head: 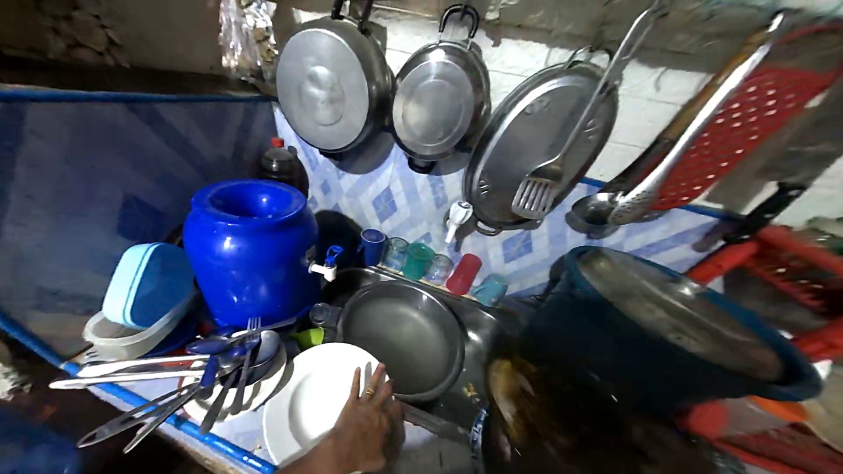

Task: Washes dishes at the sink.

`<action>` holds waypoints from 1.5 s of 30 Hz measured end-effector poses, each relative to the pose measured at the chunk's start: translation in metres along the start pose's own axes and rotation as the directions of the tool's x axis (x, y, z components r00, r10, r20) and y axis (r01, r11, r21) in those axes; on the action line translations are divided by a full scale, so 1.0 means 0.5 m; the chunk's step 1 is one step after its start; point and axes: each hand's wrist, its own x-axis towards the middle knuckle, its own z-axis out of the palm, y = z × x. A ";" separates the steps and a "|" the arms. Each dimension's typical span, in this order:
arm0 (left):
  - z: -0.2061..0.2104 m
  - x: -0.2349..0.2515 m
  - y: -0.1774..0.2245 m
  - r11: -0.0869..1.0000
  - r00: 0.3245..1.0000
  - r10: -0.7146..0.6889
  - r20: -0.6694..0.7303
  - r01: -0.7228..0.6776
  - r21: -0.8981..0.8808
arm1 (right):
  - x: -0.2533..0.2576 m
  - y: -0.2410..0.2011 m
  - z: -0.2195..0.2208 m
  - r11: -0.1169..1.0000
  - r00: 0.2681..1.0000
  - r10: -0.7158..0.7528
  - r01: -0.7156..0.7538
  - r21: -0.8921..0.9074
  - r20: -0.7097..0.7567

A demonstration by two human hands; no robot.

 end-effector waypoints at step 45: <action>-0.115 0.349 -0.161 0.090 0.633 -0.774 -0.003 0.105 -0.990 | 0.239 -0.337 0.606 0.760 0.523 -0.279 0.633 -0.148 0.805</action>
